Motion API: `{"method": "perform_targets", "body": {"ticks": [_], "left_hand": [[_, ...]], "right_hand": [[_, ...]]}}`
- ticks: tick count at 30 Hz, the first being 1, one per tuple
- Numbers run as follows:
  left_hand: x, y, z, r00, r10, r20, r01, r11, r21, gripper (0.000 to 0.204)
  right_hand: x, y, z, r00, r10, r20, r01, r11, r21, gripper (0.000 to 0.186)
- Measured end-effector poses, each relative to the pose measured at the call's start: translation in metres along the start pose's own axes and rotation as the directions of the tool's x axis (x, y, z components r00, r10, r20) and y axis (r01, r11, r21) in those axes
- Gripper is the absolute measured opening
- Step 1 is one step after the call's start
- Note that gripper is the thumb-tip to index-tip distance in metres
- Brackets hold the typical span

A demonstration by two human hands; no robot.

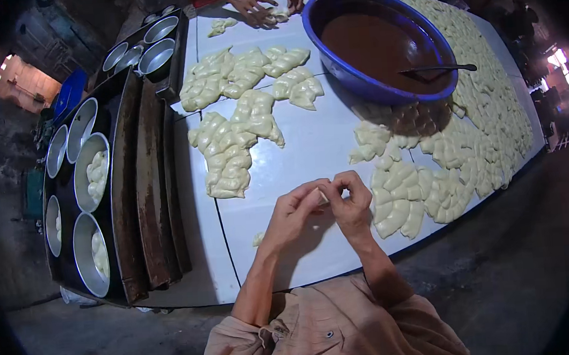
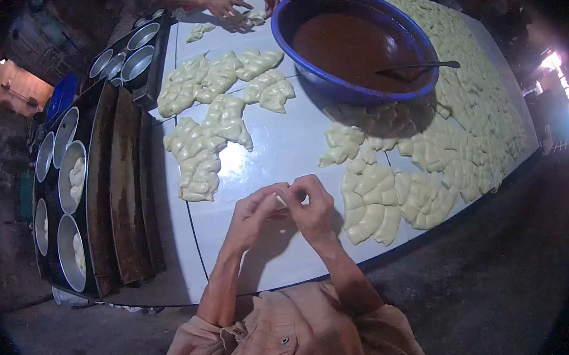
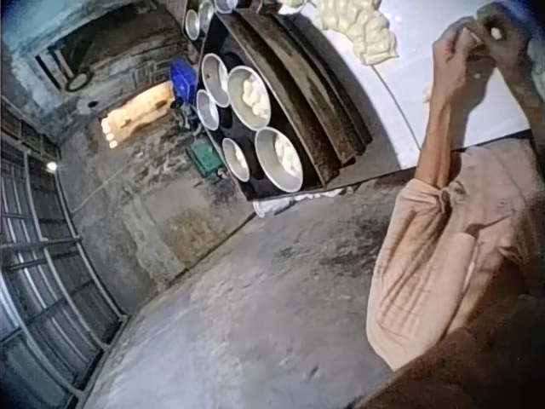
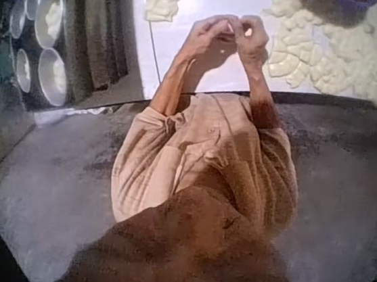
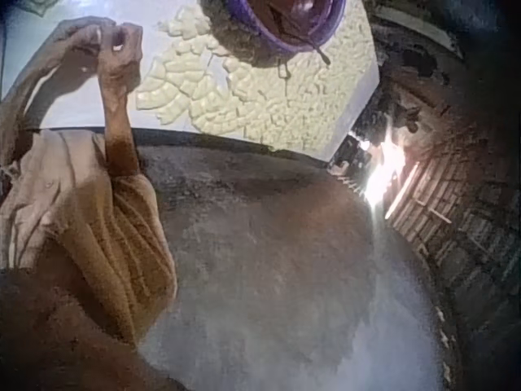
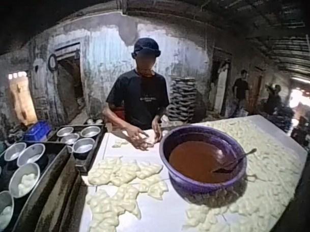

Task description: The person takes small portions of dough, dips them into a bowl of liquid filling, folds the dough over the liquid, and places the resulting balls into metal baking tins.

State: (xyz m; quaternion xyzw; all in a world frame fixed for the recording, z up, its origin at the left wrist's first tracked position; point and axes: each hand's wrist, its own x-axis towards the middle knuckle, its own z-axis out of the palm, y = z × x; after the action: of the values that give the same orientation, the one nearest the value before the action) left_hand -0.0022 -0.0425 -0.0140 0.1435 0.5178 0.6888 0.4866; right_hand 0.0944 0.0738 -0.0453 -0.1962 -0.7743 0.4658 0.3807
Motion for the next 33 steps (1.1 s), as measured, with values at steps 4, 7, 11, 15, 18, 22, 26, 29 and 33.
{"method": "perform_targets", "body": {"ticks": [4,7,11,15,18,22,26,29,33], "left_hand": [[0.000,-0.006,-0.005,0.994,0.038,-0.107,-0.002,0.949,0.317,0.032],[-0.008,-0.003,-0.002,0.991,-0.001,-0.136,0.023,0.987,0.160,0.031],[-0.024,-0.002,0.000,0.959,0.113,-0.259,0.130,0.635,0.761,0.040],[-0.021,-0.029,-0.026,0.967,0.224,0.119,-0.135,0.058,0.989,0.037],[-0.015,-0.043,-0.025,0.976,0.190,0.102,-0.108,0.021,0.994,0.035],[-0.011,-0.036,-0.007,0.976,0.212,0.058,-0.062,0.013,0.998,0.040],[-0.001,-0.028,0.015,0.933,0.278,0.226,-0.242,0.024,0.970,0.037],[0.018,-0.031,0.061,0.879,0.241,0.412,-0.443,0.089,0.892,0.036],[0.036,-0.059,0.114,0.765,0.140,0.629,-0.640,0.055,0.766,0.035]], "right_hand": [[-0.003,-0.004,-0.002,0.957,0.282,0.072,-0.282,0.959,-0.004,0.011],[-0.009,-0.024,-0.009,0.923,0.364,0.127,-0.383,0.904,0.190,0.017],[-0.030,-0.017,-0.013,0.836,0.397,0.378,-0.410,0.911,-0.052,0.020],[-0.037,-0.004,-0.001,0.905,0.299,0.304,-0.252,0.950,-0.184,0.024],[-0.042,-0.009,-0.032,0.932,0.281,0.231,-0.218,0.940,-0.262,0.020],[-0.069,-0.025,-0.116,0.826,0.462,-0.324,-0.553,0.778,-0.298,0.011],[-0.109,-0.007,-0.178,0.587,0.554,-0.590,-0.772,0.604,-0.201,0.018],[-0.105,0.003,-0.184,0.664,0.480,-0.573,-0.736,0.557,-0.385,0.024],[-0.083,0.021,-0.172,0.845,0.230,-0.482,-0.525,0.519,-0.674,0.032]]}}
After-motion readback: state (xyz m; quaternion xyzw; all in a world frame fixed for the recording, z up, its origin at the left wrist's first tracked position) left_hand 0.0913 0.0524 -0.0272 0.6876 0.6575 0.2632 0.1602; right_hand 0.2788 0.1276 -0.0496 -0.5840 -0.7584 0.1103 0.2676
